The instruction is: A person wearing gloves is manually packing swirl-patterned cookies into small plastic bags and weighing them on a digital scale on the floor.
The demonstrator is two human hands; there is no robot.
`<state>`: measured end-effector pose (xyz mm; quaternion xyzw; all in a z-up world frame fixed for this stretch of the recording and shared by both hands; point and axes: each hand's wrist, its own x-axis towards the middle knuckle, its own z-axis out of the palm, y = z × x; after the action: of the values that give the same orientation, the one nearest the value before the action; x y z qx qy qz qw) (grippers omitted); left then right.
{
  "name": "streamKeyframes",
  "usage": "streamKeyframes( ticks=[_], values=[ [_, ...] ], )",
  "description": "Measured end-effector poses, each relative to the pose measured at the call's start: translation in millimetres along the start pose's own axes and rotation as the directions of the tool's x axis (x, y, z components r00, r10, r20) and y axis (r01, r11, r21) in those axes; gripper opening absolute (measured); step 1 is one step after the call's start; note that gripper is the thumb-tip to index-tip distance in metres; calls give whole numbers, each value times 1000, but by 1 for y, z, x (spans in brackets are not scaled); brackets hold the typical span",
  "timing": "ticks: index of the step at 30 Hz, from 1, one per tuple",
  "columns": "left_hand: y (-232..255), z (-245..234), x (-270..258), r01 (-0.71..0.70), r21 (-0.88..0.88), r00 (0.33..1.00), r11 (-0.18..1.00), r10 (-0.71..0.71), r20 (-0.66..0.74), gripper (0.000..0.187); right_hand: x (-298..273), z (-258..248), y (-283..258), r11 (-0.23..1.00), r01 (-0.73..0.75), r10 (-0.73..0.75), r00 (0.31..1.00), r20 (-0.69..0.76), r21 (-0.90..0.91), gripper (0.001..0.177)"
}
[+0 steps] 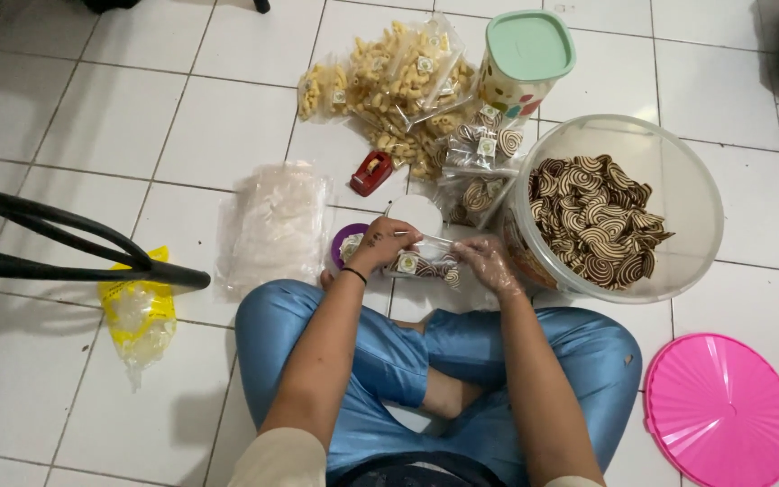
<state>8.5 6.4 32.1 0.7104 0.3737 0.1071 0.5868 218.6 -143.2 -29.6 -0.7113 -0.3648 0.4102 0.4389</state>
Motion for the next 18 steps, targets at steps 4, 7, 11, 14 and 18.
streamKeyframes(
  ticks=[4, 7, 11, 14, 18],
  values=[
    [0, -3, -1, -21, -43, 999, 999, 20, -39, 13, -4, -2, -12, 994, -45, 48, 998, -29, 104, 33],
    [-6, -1, 3, -2, -101, 996, 995, -7, -83, 13, 1, -4, -3, 982, -115, 127, 989, -72, 150, 34],
    [-21, 5, 15, -7, -250, 988, 968, -31, -149, 12, 11, -5, 17, 954, -131, 156, 985, -74, 269, 28],
    [-26, 6, 20, 8, -323, 983, 946, -66, -170, 13, 9, -5, 8, 939, -144, 175, 982, -74, 312, 30],
    [-34, 7, 28, 18, -355, 980, 935, -88, -181, 13, 14, -3, 13, 934, -169, 206, 975, -89, 314, 30]
  ],
)
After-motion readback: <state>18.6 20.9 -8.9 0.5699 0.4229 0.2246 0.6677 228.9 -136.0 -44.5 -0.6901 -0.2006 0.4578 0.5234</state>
